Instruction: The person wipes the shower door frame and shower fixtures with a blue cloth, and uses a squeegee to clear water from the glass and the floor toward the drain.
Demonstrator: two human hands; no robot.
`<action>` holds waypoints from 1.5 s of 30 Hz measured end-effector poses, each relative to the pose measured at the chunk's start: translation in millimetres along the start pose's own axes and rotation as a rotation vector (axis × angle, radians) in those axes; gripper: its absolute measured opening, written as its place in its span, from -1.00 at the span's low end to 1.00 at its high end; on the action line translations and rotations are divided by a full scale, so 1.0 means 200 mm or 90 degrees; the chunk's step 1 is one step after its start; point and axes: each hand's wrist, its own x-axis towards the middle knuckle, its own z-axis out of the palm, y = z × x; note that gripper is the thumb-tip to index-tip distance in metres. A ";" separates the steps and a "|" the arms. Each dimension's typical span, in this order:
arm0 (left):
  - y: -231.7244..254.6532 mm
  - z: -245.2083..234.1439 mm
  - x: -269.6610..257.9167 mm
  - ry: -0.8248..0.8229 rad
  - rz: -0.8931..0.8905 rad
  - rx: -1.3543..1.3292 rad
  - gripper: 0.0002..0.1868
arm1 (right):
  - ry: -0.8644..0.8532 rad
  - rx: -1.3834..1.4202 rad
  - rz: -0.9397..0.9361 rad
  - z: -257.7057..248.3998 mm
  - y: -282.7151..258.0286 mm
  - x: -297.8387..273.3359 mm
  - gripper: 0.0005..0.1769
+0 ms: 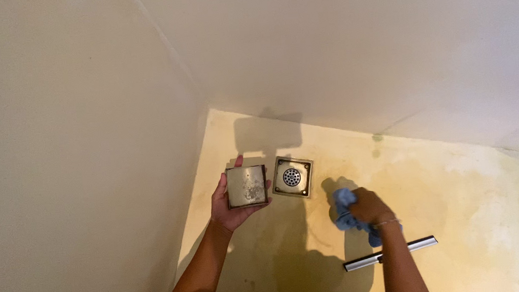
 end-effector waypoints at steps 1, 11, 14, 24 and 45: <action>-0.01 -0.02 0.01 -0.002 -0.002 -0.002 -0.36 | 0.036 0.158 -0.049 -0.06 0.10 -0.06 -0.72; -0.10 0.01 0.04 -0.022 -0.010 0.055 -0.35 | 0.404 -0.071 -0.337 0.42 -0.46 0.22 -0.41; -0.09 0.03 0.03 0.023 -0.001 0.083 -0.34 | 0.464 -0.290 -0.340 0.63 -0.50 0.35 -0.47; 0.05 0.01 -0.01 0.124 0.007 0.191 -0.29 | 0.262 -0.328 -0.048 0.69 -0.71 0.31 -0.60; 0.05 -0.16 0.05 0.039 0.006 0.013 -0.34 | 0.169 -0.051 -0.017 -0.20 -0.15 0.28 -0.51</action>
